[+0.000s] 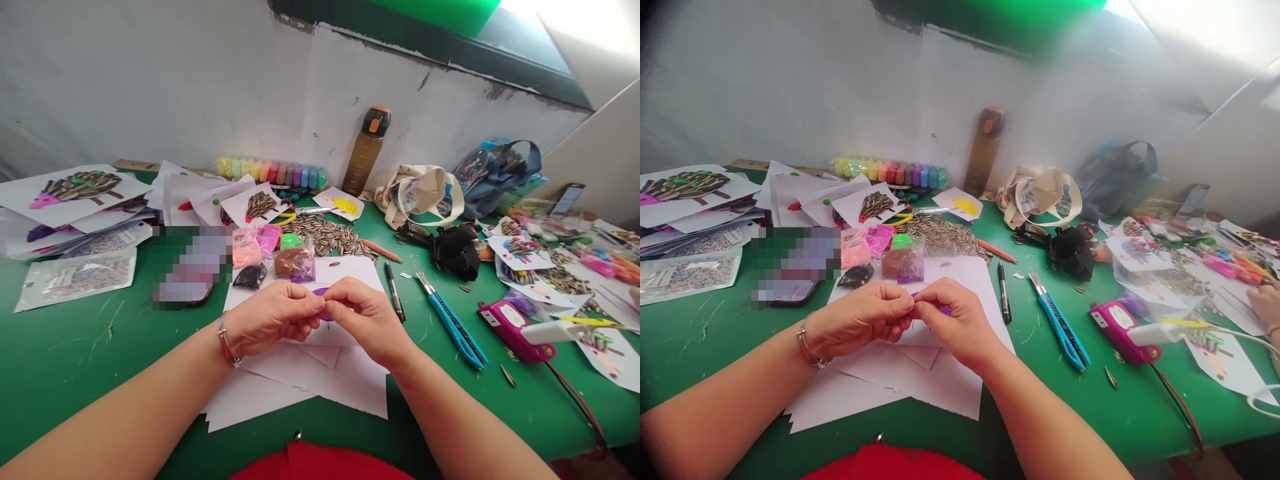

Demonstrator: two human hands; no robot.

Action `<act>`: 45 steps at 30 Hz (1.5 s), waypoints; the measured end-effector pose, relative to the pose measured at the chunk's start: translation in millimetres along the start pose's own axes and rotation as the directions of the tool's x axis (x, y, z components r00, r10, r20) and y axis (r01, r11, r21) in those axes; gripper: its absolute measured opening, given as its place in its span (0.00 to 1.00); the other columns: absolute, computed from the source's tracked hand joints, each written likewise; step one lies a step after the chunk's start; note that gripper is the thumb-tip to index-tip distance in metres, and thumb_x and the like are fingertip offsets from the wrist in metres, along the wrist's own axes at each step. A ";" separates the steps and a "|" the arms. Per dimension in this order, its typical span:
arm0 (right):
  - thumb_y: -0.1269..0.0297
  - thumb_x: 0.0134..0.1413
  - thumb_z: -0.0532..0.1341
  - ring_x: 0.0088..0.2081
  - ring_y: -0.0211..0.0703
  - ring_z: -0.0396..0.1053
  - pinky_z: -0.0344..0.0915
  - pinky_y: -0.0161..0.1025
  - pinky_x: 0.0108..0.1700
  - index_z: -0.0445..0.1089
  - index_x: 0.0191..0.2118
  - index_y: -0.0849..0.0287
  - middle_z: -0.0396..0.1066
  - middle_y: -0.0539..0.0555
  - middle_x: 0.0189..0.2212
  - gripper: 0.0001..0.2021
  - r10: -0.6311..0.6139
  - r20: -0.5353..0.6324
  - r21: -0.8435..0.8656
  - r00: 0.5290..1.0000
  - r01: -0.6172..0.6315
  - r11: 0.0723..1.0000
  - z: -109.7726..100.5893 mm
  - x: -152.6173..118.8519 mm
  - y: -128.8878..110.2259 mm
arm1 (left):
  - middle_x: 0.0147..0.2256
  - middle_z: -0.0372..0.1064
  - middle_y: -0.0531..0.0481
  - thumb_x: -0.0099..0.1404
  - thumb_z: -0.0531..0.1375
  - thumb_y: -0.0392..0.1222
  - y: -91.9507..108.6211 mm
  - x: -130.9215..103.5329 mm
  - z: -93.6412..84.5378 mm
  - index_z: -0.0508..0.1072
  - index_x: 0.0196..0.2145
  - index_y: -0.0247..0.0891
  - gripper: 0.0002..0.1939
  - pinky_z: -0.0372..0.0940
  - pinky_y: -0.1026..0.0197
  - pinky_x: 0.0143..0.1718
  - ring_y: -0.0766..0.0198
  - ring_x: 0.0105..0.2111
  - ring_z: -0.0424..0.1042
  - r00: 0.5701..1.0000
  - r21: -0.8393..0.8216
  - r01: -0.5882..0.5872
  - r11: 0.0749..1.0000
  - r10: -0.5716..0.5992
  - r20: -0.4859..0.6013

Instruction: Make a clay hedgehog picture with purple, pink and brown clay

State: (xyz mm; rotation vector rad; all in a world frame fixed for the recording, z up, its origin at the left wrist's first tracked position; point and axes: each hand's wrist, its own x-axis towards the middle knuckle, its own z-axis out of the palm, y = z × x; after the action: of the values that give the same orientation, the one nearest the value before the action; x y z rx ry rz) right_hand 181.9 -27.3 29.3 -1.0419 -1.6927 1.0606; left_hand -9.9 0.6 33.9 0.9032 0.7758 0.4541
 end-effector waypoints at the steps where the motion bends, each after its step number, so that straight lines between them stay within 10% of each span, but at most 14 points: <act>1: 0.71 0.57 0.63 0.37 0.38 0.69 0.65 0.38 0.41 0.75 0.34 0.55 0.72 0.50 0.32 0.04 -0.019 -0.011 -0.035 1.000 0.019 0.999 0.5 0.0 -0.4 | 0.26 0.65 0.52 0.59 0.67 0.50 -0.6 0.1 -0.4 0.75 0.29 0.33 0.16 0.58 0.66 0.28 0.70 0.26 0.62 1.000 0.002 -0.003 1.000 0.003 -0.012; 21: 0.69 0.57 0.62 0.38 0.40 0.70 0.66 0.40 0.41 0.75 0.36 0.55 0.72 0.50 0.34 0.04 0.066 0.006 -0.001 0.998 -0.066 0.998 -2.3 -0.3 1.5 | 0.25 0.65 0.53 0.59 0.67 0.47 -0.8 0.6 0.3 0.74 0.28 0.34 0.12 0.59 0.67 0.28 0.71 0.26 0.63 0.999 0.002 -0.039 0.999 0.039 -0.038; 32: 0.71 0.61 0.59 0.37 0.38 0.68 0.64 0.37 0.40 0.74 0.37 0.57 0.70 0.52 0.34 0.06 -0.167 -0.013 -0.266 0.986 0.158 0.951 1.9 -1.2 2.8 | 0.24 0.65 0.53 0.60 0.65 0.48 1.4 0.6 1.8 0.74 0.26 0.33 0.15 0.57 0.67 0.27 0.71 0.25 0.62 0.995 0.057 -0.049 0.997 0.054 -0.088; 45: 0.72 0.55 0.61 0.34 0.39 0.66 0.64 0.38 0.37 0.71 0.32 0.56 0.70 0.49 0.31 0.05 0.008 -0.049 -0.184 0.999 -0.017 0.983 -5.0 0.5 4.6 | 0.29 0.69 0.50 0.58 0.67 0.49 2.2 2.1 -1.4 0.76 0.30 0.33 0.14 0.60 0.66 0.28 0.70 0.26 0.65 0.984 0.038 -0.058 0.998 0.063 -0.164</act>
State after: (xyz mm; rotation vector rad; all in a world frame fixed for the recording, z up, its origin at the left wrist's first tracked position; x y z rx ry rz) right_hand 187.4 -24.5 26.4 -1.1866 -1.7728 0.8923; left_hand -9.7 3.9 34.4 0.9301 0.9116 0.5764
